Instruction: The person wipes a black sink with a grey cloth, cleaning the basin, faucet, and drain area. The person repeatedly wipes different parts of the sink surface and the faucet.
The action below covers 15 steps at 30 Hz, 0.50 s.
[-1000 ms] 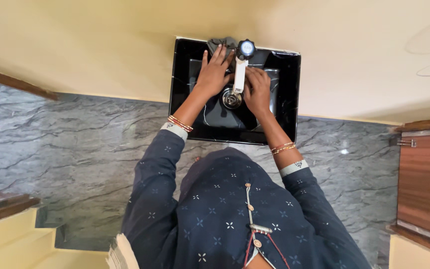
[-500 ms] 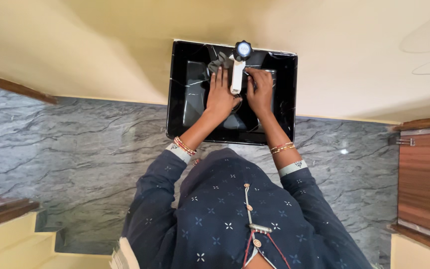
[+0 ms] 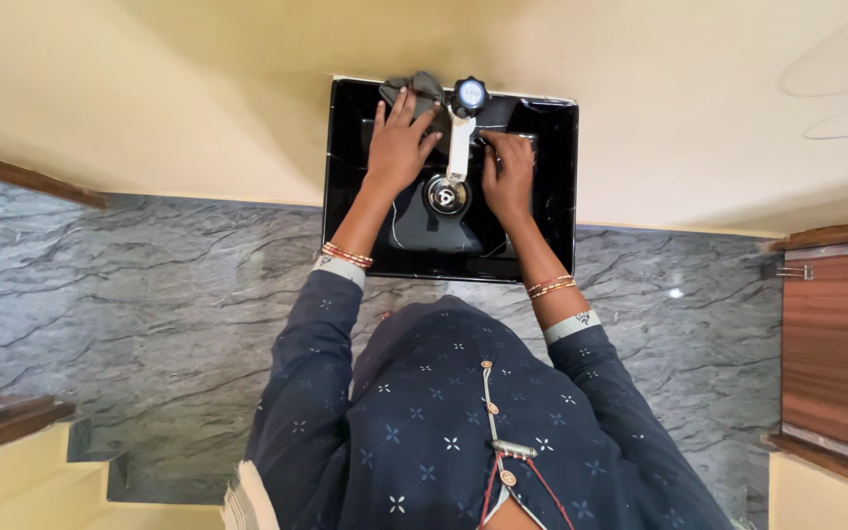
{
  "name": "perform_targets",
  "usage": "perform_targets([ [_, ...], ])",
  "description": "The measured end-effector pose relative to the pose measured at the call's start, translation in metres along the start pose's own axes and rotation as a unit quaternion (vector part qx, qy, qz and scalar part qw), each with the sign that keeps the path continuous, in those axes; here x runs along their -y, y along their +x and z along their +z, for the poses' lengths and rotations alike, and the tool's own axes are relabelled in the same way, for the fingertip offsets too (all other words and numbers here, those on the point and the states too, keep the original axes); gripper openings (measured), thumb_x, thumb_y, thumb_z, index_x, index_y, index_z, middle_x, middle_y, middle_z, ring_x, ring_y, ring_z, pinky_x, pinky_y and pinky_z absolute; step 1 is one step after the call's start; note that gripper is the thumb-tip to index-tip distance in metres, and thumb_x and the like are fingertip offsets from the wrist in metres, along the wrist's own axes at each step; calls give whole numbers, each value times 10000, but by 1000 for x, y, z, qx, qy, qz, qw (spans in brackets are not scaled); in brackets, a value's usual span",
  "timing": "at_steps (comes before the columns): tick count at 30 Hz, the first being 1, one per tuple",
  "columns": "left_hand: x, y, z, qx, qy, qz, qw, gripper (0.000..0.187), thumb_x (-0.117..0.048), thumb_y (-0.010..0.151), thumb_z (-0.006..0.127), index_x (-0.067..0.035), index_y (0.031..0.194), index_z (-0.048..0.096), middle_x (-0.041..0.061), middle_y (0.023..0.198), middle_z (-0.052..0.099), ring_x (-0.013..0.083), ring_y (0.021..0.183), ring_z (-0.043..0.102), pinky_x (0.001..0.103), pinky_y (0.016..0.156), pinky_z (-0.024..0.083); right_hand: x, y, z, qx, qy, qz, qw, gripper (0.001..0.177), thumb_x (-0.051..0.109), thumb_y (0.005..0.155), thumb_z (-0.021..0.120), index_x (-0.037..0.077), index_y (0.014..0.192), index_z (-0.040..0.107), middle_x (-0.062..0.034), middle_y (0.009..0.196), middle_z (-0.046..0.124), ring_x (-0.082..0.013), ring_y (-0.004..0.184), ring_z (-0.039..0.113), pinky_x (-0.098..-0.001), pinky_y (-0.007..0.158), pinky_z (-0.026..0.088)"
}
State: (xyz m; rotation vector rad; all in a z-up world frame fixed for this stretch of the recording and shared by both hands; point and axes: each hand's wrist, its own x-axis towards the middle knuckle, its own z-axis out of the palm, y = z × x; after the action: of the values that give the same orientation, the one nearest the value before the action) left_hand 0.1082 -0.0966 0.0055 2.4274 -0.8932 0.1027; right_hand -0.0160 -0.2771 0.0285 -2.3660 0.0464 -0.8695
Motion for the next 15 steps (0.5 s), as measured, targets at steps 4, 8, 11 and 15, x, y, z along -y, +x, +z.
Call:
perform_targets([
  [4,-7,0,13,-37,22,9,999,456,-297,1010,627,-144,1438,606,275,1545,436,397,1483,345,516,1205,276,1,1,0,-3,6,0,1000,218,-22,941,644,42,1138,712,-134,1069,705,-345,1038,607,-437,950,468],
  [8,-12,-18,14,-46,32,40,998,409,-261,1009,631,-112,1389,653,294,1495,498,419,1447,422,499,1192,329,3,1,-2,-5,11,-2,1000,211,-29,942,639,34,1130,711,-142,1048,699,-349,1019,604,-438,946,474],
  [11,-27,-40,11,-62,33,56,996,394,-253,985,642,-111,1350,685,288,1474,525,418,1431,452,500,1183,347,4,2,-3,-3,24,19,1000,201,-26,949,641,35,1125,717,-141,1029,698,-344,995,602,-434,930,476],
  [15,-30,-37,1,-37,30,40,998,398,-291,977,651,-158,1351,681,243,1469,537,374,1425,457,525,1176,339,4,2,-3,-16,21,-1,1000,196,-22,948,643,35,1121,714,-141,1044,701,-350,1008,602,-437,935,477],
])
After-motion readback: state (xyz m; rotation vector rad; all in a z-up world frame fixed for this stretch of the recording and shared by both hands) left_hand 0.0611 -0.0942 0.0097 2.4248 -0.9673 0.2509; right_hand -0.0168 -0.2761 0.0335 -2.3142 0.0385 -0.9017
